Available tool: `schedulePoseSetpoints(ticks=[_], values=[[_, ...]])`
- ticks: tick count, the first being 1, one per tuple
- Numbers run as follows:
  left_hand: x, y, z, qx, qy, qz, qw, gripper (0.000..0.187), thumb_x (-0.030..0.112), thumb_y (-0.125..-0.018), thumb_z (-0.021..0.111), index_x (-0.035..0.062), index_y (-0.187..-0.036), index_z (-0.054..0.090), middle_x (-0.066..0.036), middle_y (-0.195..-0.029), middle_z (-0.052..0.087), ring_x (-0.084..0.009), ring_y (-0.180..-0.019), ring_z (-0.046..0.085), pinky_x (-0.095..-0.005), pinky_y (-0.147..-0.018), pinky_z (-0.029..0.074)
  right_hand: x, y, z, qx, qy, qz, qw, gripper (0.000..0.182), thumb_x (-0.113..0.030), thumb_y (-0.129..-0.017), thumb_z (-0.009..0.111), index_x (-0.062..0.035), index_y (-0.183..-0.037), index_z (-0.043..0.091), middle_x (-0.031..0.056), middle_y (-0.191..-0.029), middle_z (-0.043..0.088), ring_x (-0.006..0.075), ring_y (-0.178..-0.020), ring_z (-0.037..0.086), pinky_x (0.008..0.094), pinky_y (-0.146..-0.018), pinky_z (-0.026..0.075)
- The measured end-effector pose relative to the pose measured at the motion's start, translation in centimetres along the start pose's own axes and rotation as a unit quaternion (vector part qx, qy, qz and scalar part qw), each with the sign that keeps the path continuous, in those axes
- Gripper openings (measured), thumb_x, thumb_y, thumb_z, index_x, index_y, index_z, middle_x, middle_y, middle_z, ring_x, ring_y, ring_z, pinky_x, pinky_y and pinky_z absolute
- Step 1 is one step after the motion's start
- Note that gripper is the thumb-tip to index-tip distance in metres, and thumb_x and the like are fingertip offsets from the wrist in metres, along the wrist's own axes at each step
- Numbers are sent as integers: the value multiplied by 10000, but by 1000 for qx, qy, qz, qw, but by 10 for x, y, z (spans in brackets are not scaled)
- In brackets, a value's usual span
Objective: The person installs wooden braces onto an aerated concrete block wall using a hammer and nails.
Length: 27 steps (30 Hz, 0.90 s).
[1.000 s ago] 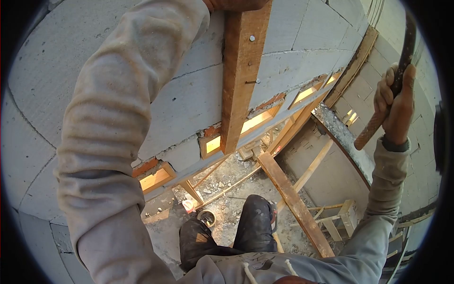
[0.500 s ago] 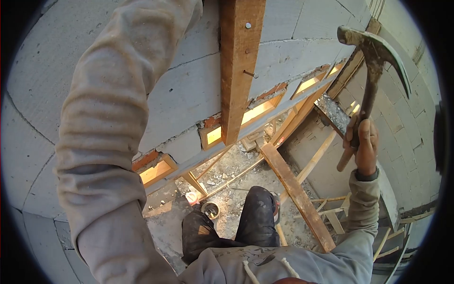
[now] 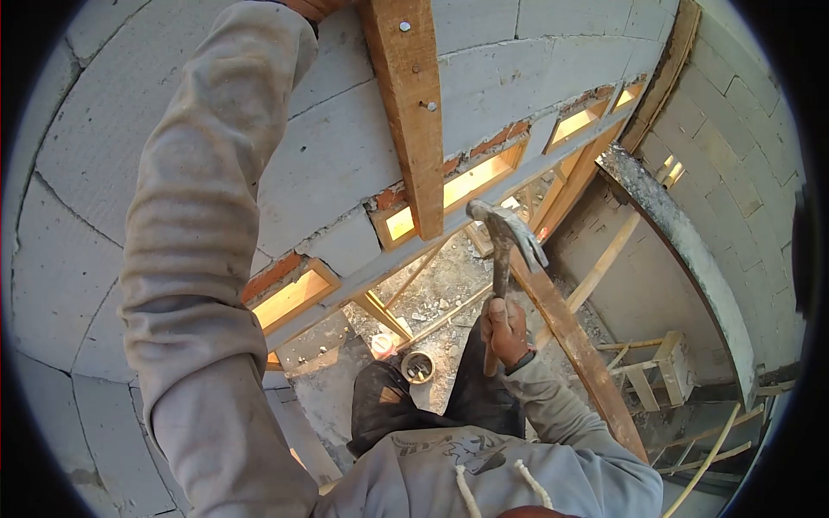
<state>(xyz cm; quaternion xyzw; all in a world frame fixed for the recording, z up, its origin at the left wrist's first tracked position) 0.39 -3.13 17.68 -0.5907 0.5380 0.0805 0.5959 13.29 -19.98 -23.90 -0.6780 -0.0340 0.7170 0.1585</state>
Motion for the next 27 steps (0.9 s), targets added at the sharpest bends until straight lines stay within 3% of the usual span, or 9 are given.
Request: schedulePoseSetpoints(ticks=[2, 5, 8, 11, 14, 15, 20, 25, 27], values=[[2, 5, -1, 47, -23, -34, 998, 168, 213, -801, 672, 123, -937, 637, -32, -974, 663, -188, -1070, 596, -428, -1115, 242, 46, 5, 13, 13, 8, 191, 982, 523, -531, -959, 424, -47, -775, 495, 0, -536, 419, 92, -399, 410, 240, -365, 333], [8, 31, -5, 89, 43, -165, 981, 310, 228, -790, 695, 119, -1069, 615, -77, -1147, 630, -222, -1214, 522, -428, -1136, 202, 81, -4, 24, 22, 31, 230, 972, 512, -490, -978, 408, -45, -744, 503, 15, -535, 440, 102, -449, 448, 271, -412, 349], [46, 113, -13, 136, 128, -387, 903, 320, 329, -898, 636, 65, -1077, 619, -90, -1072, 666, -187, -977, 634, -331, -893, 474, 83, -14, 25, 13, 29, 270, 962, 531, -513, -971, 402, -44, -744, 504, 23, -537, 444, 112, -435, 449, 275, -400, 356], [153, 222, 0, 130, 304, -619, 712, 346, 345, -903, 633, 14, -1006, 629, -77, -893, 665, -138, -800, 606, -273, -755, 478, 92, -22, 11, -15, 83, 252, 964, 549, -536, -960, 407, -42, -739, 500, 22, -538, 444, 116, -400, 436, 281, -368, 356], [275, 310, 30, -20, 390, -781, 487, 383, 372, -910, 622, 0, -999, 626, -53, -825, 648, -102, -818, 600, -250, -737, 469, 63, -26, 8, -25, 97, 274, 957, 567, -571, -942, 419, -50, -731, 498, 11, -520, 420, 112, -368, 416, 289, -341, 350], [307, 326, 38, -58, 395, -809, 431, 480, 446, -899, 610, -23, -1001, 617, -84, -886, 657, -141, -882, 598, -271, -816, 454, 61, -28, 6, -22, 113, 285, 951, 569, -578, -938, 424, -54, -730, 498, 4, -511, 408, 107, -363, 410, 288, -338, 348], [351, 359, 87, -79, 432, -808, 392, 743, 521, -833, 657, -62, -1259, 482, -220, -1271, 530, -268, -1191, 506, -342, -993, 388, 53, -31, 4, -30, 119, 294, 948, 512, -536, -956, 431, -79, -731, 477, -6, -480, 393, 94, -346, 368, 260, -325, 289], [354, 355, 129, -2, 504, -792, 345, 915, 531, -786, 699, -69, -1380, 346, -246, -1371, 436, -315, -1262, 453, -378, -1031, 366, 43, -32, 6, -20, 169, 319, 932, 502, -515, -968, 417, -71, -745, 491, -1, -475, 398, 103, -340, 371, 260, -330, 296], [342, 343, 129, 95, 571, -768, 276, 969, 525, -765, 725, -68, -1402, 299, -234, -1369, 429, -296, -1301, 403, -362, -1063, 329, 42, -30, 9, -9, 173, 329, 928, 500, -515, -968, 418, -70, -751, 491, -5, -489, 399, 99, -351, 372, 258, -340, 307]])
Point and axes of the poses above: each hand's wrist, its own y-axis away from the middle knuckle, its own z-axis out of the palm, x = y × z, the point moved 6 cm from there along -y, towards the middle knuckle
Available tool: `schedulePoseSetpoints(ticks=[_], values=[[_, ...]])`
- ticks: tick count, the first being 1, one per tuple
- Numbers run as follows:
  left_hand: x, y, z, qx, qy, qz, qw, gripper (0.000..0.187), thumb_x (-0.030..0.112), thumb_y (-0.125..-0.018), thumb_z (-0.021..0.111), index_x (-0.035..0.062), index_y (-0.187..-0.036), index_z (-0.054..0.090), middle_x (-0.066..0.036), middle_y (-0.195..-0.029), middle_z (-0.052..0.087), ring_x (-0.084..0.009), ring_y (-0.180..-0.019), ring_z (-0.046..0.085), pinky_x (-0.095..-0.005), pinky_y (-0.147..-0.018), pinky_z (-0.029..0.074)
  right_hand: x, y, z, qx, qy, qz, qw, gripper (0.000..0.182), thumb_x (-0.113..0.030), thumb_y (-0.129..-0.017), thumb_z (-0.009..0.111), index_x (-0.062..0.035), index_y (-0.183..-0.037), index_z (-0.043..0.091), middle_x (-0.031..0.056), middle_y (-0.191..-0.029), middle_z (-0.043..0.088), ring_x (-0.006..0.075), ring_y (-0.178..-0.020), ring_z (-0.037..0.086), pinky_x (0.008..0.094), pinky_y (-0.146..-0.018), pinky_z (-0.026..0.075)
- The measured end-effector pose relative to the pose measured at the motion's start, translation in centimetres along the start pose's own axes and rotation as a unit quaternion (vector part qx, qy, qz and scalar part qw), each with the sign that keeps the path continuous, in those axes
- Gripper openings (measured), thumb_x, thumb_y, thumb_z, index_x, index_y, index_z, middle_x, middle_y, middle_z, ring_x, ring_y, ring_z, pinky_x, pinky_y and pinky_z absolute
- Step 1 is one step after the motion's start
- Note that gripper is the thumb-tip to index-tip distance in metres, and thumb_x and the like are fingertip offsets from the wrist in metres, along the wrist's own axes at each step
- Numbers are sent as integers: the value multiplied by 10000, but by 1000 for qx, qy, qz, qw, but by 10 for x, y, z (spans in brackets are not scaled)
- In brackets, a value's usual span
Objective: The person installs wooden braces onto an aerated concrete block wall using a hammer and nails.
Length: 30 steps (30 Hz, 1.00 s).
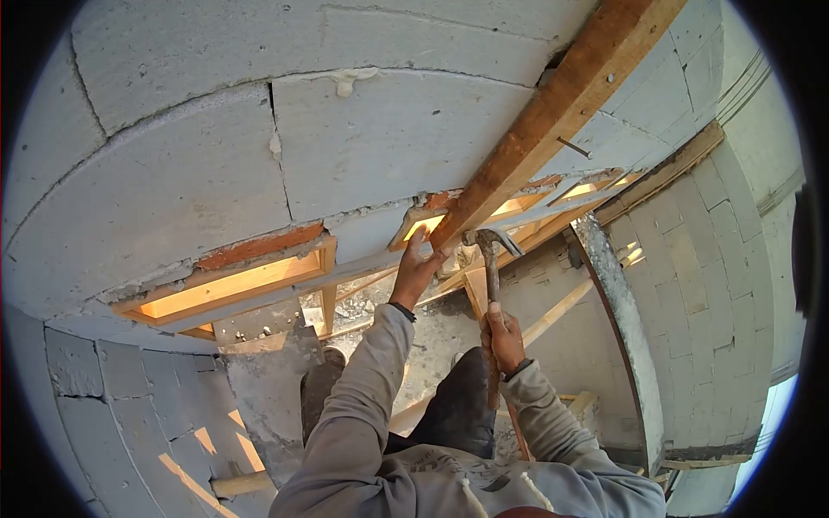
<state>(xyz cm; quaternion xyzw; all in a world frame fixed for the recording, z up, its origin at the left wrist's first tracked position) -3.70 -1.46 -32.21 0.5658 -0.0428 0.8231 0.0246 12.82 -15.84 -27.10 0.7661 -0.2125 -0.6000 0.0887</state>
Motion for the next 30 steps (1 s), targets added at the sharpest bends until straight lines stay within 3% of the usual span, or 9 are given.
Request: schedulePoseSetpoints(ticks=[4, 5, 8, 15, 20, 24, 25, 26, 30], values=[[-10, -27, 3, -59, 68, 12, 996, 945, 515, -747, 749, -48, -1374, 322, -204, -1374, 416, -279, -1296, 398, -331, -1039, 358, -2, 2, 7, 12, 0, -17, 1000, 494, -513, -965, 429, -71, -753, 487, -11, -507, 399, 91, -367, 375, 255, -348, 315], [-6, -30, 5, -29, 82, 54, 995, 869, 511, -743, 754, -35, -1321, 402, -190, -1303, 492, -261, -1239, 459, -322, -1006, 392, -4, 4, 8, 14, 16, -18, 1000, 490, -511, -965, 433, -72, -754, 486, -13, -514, 399, 88, -374, 377, 254, -352, 316], [10, -41, 13, -109, 106, 18, 988, 825, 508, -739, 756, -36, -1284, 460, -168, -1209, 564, -243, -1153, 526, -326, -979, 414, -7, 5, 8, 15, 26, -16, 999, 482, -506, -965, 439, -73, -756, 484, -11, -519, 401, 86, -382, 380, 253, -359, 317], [11, -49, 21, -146, 129, 13, 981, 843, 508, -710, 779, -53, -1265, 482, -142, -1177, 593, -228, -1103, 560, -328, -959, 427, -7, 4, 7, 14, 34, -12, 999, 520, -543, -958, 413, -85, -720, 476, -8, -517, 398, 91, -387, 374, 257, -370, 346], [-18, -54, 10, -138, -115, 48, 983, 861, 499, -645, 819, -41, -1234, 498, -143, -1174, 603, -223, -1085, 572, -341, -943, 438, -1, 2, 1, 8, 26, 2, 1000, 512, -538, -959, 417, -80, -737, 478, -9, -522, 393, 90, -392, 366, 255, -373, 343], [-7, -63, 15, -97, -259, 92, 957, 725, 416, -664, 815, -40, -1159, 547, -111, -1013, 670, -188, -977, 627, -339, -857, 476, -6, 2, 3, -2, 11, 4, 1000, 509, -531, -956, 438, -69, -747, 489, -5, -518, 407, 97, -406, 392, 260, -386, 318], [-11, -63, 15, -121, -261, 44, 957, 608, 284, -693, 801, -36, -1145, 549, -113, -1032, 665, -193, -991, 620, -332, -869, 475, -7, 5, 4, -1, 2, 1, 1000, 509, -531, -956, 438, -69, -747, 489, -5, -518, 407, 97, -406, 392, 260, -386, 318], [-12, -61, 18, -128, -270, 50, 953, 608, 284, -693, 801, -36, -1145, 549, -113, -1032, 665, -193, -991, 620, -332, -869, 475, -6, 7, 4, 1, -3, 9, 1000, 506, -520, -958, 444, -68, -736, 493, -5, -532, 413, 92, -428, 392, 258, -402, 311], [9, -57, 26, -83, -108, 124, 983, 473, 46, -682, 747, -36, -1110, 563, -102, -1025, 660, -205, -937, 628, -322, -847, 493, -2, 0, -3, 11, 4, -65, 998, 501, -483, -964, 463, -57, -706, 510, -5, -581, 428, 86, -517, 391, 270, -466, 305]])
Point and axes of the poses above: each hand's wrist, its own y-axis away from the middle knuckle, its own z-axis out of the palm, x = y × z, the point moved 6 cm from there along -y, towards the middle knuckle
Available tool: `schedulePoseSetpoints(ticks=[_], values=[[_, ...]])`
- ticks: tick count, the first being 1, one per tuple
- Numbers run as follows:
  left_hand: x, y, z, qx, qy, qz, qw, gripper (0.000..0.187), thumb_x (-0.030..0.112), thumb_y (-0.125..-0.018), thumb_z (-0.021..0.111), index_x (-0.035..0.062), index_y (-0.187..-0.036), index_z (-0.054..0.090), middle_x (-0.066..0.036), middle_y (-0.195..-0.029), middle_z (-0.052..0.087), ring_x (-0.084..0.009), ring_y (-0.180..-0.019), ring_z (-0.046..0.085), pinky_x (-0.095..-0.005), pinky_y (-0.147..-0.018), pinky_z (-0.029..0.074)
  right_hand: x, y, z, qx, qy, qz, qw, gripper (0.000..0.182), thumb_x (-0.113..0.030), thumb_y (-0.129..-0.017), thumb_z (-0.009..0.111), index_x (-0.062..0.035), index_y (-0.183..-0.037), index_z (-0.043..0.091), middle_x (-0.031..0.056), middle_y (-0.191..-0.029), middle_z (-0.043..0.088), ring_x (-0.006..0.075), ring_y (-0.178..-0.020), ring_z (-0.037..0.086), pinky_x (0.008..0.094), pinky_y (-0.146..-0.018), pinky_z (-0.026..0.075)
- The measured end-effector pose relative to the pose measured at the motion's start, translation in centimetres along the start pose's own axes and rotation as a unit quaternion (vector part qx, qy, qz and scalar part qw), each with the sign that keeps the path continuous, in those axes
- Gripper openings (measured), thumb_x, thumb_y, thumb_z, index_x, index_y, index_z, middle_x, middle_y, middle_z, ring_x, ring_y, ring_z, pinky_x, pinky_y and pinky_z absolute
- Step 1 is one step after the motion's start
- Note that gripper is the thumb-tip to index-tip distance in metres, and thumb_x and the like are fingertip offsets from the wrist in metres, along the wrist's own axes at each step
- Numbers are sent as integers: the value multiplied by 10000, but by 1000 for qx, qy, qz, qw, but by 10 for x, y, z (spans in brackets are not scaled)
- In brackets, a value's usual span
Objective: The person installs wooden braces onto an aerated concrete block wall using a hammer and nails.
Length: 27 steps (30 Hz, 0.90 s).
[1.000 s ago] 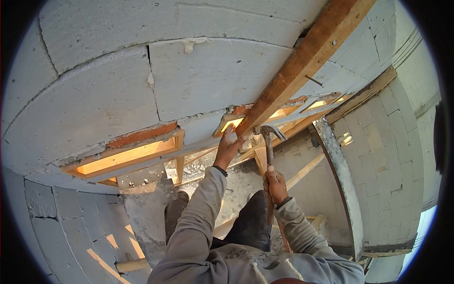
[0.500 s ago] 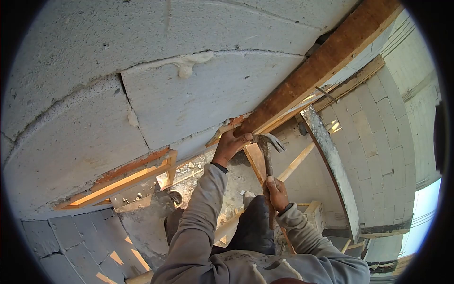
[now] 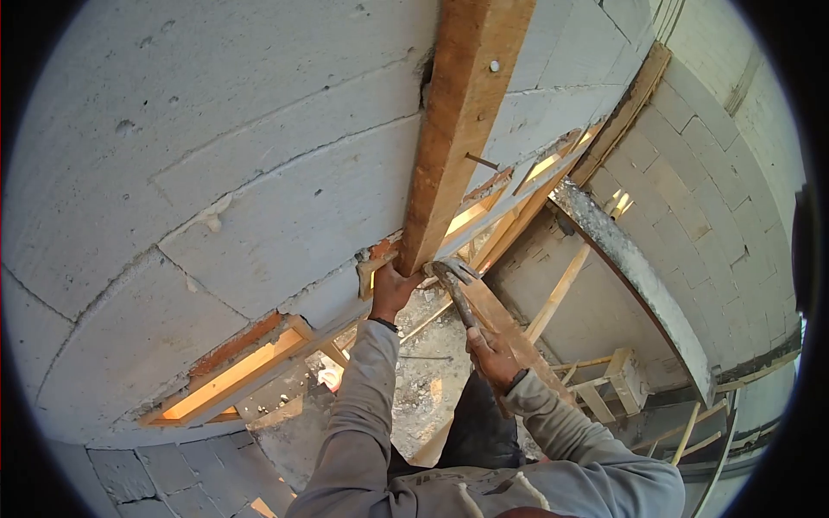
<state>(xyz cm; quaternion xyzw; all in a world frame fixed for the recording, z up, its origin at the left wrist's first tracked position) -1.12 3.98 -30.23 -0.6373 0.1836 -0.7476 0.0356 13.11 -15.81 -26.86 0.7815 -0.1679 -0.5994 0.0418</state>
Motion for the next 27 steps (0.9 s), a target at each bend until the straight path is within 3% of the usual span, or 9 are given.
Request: schedulePoseSetpoints(ticks=[2, 8, 10, 16, 18, 20, 22, 24, 27], values=[[-10, 3, -1, -29, 35, -109, 993, 600, 141, -659, 801, -46, -1164, 535, -122, -1088, 654, -196, -1006, 623, -314, -878, 476, 4, 1, -4, 3, -8, -7, 1000, 505, -474, -966, 465, -42, -711, 528, -1, -601, 440, 92, -581, 409, 286, -513, 336], [-15, 3, 2, -10, 35, -111, 993, 612, 183, -682, 812, -77, -1151, 518, -138, -1071, 639, -219, -968, 619, -314, -886, 465, 7, 9, -13, 23, -53, -46, 997, 505, -485, -963, 465, -32, -754, 544, 2, -623, 463, 93, -612, 425, 288, -543, 360], [-13, 4, 0, 31, 45, -65, 996, 614, 189, -684, 813, -75, -1154, 519, -139, -1065, 641, -218, -964, 618, -322, -891, 463, 2, 14, -13, 15, -68, -45, 997, 496, -482, -963, 465, -36, -759, 540, -7, -586, 442, 77, -562, 416, 267, -499, 346], [-4, 7, 2, 0, 31, -92, 995, 633, 206, -691, 819, -70, -1172, 514, -143, -1109, 624, -215, -1005, 605, -321, -916, 449, 14, 9, -3, -10, -137, 10, 990, 497, -509, -965, 429, -60, -767, 503, 8, -496, 415, 96, -364, 371, 258, -355, 318], [-8, 9, 4, 23, 43, -85, 995, 614, 210, -694, 818, -67, -1158, 527, -144, -1103, 627, -213, -1002, 606, -321, -916, 449, 19, 6, 2, 10, -210, 84, 974, 510, -521, -968, 404, -59, -772, 489, 25, -493, 425, 114, -352, 383, 268, -345, 335], [-11, 5, 1, 40, 56, -76, 995, 594, 213, -698, 818, -64, -1144, 540, -145, -1098, 630, -211, -1000, 608, -321, -916, 450, 13, 1, 6, 5, -232, 67, 971, 510, -519, -970, 399, -58, -770, 489, 23, -491, 421, 114, -355, 389, 267, -346, 338], [-7, 7, 3, 40, 66, -43, 996, 460, 134, -724, 798, -20, -1101, 584, -74, -1038, 651, -155, -935, 619, -297, -855, 482, 10, -2, 8, 7, -253, 61, 966, 511, -517, -972, 394, -58, -768, 488, 22, -489, 417, 113, -359, 396, 266, -347, 341], [-9, 9, 5, 14, 62, -57, 996, 444, 134, -733, 792, -12, -1098, 587, -69, -1036, 653, -150, -929, 620, -292, -854, 481, -5, -12, 17, -21, -190, -34, 981, 509, -516, -973, 391, -60, -771, 488, 18, -488, 413, 115, -361, 402, 267, -348, 346], [-10, 8, 4, 28, 57, -70, 996, 423, 141, -736, 792, -3, -1081, 593, -61, -1020, 656, -145, -915, 620, -288, -848, 480, -9, -12, 20, -19, -194, -49, 980, 497, -508, -972, 403, -62, -770, 483, 11, -501, 418, 112, -361, 405, 267, -348, 347]])
Point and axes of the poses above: each hand's wrist, its own y-axis away from the middle knuckle, its own z-axis out of the palm, x = y × z, the point moved 6 cm from there along -y, towards the middle knuckle
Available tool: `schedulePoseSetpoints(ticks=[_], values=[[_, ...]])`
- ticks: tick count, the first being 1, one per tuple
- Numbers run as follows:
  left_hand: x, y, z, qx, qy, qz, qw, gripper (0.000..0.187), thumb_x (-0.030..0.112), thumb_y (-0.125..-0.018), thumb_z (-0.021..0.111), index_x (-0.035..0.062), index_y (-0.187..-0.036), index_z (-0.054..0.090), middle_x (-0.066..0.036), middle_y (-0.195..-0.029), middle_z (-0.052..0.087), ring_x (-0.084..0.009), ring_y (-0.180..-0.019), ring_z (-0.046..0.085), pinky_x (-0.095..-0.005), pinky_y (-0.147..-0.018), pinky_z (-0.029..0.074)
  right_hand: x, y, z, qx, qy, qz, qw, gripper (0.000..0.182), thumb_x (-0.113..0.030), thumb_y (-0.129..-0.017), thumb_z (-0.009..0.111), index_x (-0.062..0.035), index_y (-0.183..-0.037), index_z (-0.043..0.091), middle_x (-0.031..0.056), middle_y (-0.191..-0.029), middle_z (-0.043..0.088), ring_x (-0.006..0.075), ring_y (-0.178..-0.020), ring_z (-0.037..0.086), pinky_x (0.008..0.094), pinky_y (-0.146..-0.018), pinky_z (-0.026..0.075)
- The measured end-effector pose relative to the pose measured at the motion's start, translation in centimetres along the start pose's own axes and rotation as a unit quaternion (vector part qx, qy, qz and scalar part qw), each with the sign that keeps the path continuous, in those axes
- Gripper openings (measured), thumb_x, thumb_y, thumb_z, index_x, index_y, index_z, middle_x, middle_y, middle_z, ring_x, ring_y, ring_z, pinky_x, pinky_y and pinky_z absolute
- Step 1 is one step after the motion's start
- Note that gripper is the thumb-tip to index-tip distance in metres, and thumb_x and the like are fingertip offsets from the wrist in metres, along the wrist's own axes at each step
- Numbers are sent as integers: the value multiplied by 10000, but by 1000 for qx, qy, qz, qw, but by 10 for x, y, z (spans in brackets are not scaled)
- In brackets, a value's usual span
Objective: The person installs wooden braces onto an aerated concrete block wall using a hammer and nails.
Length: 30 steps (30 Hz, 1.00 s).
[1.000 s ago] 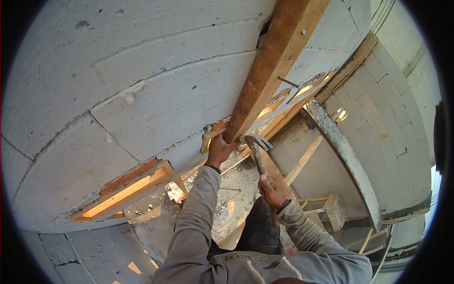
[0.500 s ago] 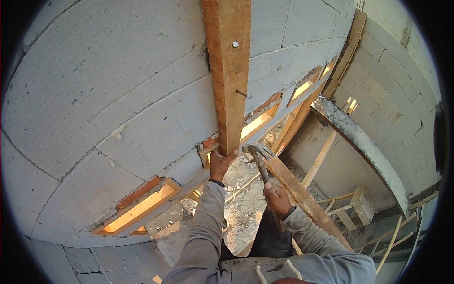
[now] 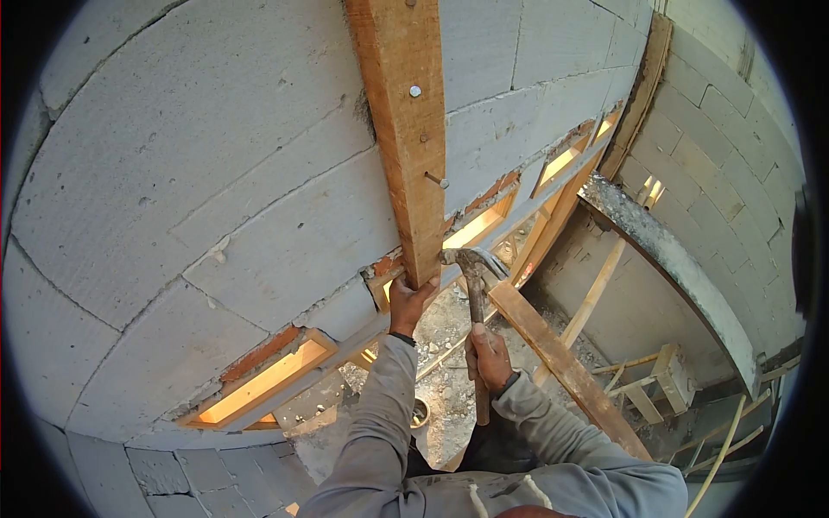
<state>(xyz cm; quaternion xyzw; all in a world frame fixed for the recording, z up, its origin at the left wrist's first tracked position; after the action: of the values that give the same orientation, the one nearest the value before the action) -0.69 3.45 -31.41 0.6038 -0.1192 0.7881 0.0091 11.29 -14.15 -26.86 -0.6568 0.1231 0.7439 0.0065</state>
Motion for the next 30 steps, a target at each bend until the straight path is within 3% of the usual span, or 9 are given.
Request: schedulePoseSetpoints(ticks=[3, 5, 13, 15, 18, 21, 27, 30], values=[[-5, 1, 1, 3, 15, 3, 1000, 414, 158, -734, 797, 7, -1064, 598, -55, -997, 657, -142, -894, 618, -284, -838, 478, 2, 2, 0, 18, 6, 0, 1000, 484, -496, -970, 420, -65, -760, 484, 3, -513, 420, 104, -373, 407, 266, -358, 345], [-9, 3, 0, 20, -2, -9, 1000, 438, 177, -753, 778, -39, -1080, 582, -94, -1042, 653, -166, -936, 616, -301, -862, 466, 0, 1, 0, 29, 13, -11, 999, 480, -489, -969, 429, -66, -751, 488, -1, -519, 422, 98, -386, 408, 266, -368, 345], [1, -2, 6, 29, -104, 43, 993, 455, 232, -766, 787, -10, -1080, 565, -81, -1048, 644, -179, -950, 612, -290, -860, 467, 4, 1, 2, 64, 61, -40, 995, 502, -494, -966, 446, -59, -722, 507, -16, -619, 442, 87, -568, 413, 283, -508, 360], [6, 1, 6, 83, -140, 104, 981, 464, 252, -766, 792, -19, -1068, 566, -88, -1036, 647, -181, -938, 615, -288, -848, 473, -3, 2, 1, 65, 82, -47, 993, 516, -499, -965, 444, -48, -726, 515, -3, -613, 455, 98, -567, 426, 292, -512, 371], [3, 4, 8, 126, -132, 79, 980, 583, 296, -739, 816, -48, -1114, 531, -141, -1051, 649, -201, -940, 614, -309, -836, 476, -8, 0, -9, 69, 128, -61, 988, 546, -510, -962, 440, -21, -737, 533, 30, -606, 484, 120, -570, 454, 312, -525, 393], [1, 3, 8, 110, -74, 78, 988, 448, 253, -772, 794, -27, -1047, 576, -80, -1004, 659, -158, -895, 620, -279, -802, 489, -12, 2, -17, 70, 154, -60, 984, 589, -530, -954, 439, 13, -763, 560, 81, -606, 522, 158, -580, 496, 339, -552, 423], [0, 5, 9, 102, -17, 36, 994, 453, 231, -737, 821, -34, -1030, 599, -92, -979, 665, -156, -867, 625, -275, -789, 490, -16, 7, -24, 59, 165, -50, 983, 576, -530, -950, 449, 7, -778, 568, 105, -608, 529, 174, -581, 511, 345, -554, 423], [5, 3, 12, 118, 14, 37, 992, 482, 240, -709, 840, -55, -1011, 607, -103, -966, 668, -166, -856, 629, -278, -784, 493, -32, 16, -35, 56, 185, -122, 974, 560, -512, -959, 439, 4, -783, 567, 89, -593, 522, 160, -571, 498, 334, -540, 412]])
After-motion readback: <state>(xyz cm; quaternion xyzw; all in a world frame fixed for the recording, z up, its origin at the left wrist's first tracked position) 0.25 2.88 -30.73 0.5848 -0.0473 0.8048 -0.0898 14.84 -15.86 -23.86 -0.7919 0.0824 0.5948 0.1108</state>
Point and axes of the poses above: each hand's wrist, its own y-axis away from the middle knuckle, its own z-axis out of the palm, x = y × z, the point moved 6 cm from there along -y, towards the middle knuckle
